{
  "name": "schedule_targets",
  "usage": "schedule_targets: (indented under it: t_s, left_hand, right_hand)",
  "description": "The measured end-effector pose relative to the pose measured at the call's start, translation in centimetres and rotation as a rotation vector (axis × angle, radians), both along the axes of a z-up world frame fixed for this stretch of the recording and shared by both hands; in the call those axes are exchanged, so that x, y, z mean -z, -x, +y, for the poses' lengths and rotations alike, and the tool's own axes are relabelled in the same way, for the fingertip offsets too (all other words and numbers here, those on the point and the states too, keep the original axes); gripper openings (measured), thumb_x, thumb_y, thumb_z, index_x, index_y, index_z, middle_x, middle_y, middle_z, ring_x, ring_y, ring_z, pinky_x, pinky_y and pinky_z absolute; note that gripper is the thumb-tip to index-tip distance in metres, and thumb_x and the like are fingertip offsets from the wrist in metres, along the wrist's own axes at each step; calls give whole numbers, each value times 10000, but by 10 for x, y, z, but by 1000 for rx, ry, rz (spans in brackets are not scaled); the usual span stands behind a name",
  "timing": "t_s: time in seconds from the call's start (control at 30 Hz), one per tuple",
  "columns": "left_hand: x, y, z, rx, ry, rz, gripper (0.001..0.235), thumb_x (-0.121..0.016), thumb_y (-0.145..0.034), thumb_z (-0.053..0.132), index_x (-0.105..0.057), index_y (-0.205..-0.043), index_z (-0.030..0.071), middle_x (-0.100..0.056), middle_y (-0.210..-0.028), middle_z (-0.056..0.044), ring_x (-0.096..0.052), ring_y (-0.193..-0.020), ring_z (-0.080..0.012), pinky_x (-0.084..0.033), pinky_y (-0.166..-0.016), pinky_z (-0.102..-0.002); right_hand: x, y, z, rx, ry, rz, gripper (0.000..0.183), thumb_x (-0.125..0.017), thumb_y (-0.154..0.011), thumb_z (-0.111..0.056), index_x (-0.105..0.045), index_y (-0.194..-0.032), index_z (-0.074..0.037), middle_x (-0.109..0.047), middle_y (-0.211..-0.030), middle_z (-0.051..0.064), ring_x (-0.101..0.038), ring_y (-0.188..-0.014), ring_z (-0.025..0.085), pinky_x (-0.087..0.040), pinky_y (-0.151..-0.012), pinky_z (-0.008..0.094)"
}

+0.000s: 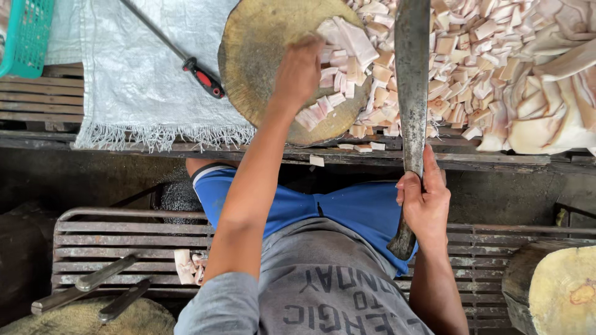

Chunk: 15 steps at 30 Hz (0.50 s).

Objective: The person slices pieces of pork skin into small cubes using a large knife on a wooden cutting board, occasionally sharpening the knife with a honing rod.

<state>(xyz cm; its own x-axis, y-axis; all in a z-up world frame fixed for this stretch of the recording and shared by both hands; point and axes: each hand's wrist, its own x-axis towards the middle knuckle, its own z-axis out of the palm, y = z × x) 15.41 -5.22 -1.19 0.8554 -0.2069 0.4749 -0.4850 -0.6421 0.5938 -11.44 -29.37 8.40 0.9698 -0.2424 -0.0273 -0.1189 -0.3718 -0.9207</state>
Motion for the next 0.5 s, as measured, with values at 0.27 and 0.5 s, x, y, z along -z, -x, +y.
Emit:
schedule_targets:
  t_s: [0.27, 0.5]
  left_hand:
    - [9, -64, -32, -93, -181, 386, 415, -644, -845, 71, -595, -1257, 52, -621, -1257, -220, -568, -1176, -445, -445, -976, -562]
    - [5, -93, -49, -240, -200, 778, 337, -710, -837, 194, -624, -1150, 105, -621, -1290, -129, -548, -1239, -345, -418, -1039, -534]
  right_hand:
    - [23, 16, -20, 66, -101, 70, 641, -479, -1005, 63, -363, -1626, -49, -594, -813, 45, -535, -587, 75, -468, -521, 232]
    - [37, 16, -23, 71, -163, 77, 642, -486, -1020, 35, -327, -1632, -71, -624, -779, 37, -546, -573, 72, -481, -521, 223]
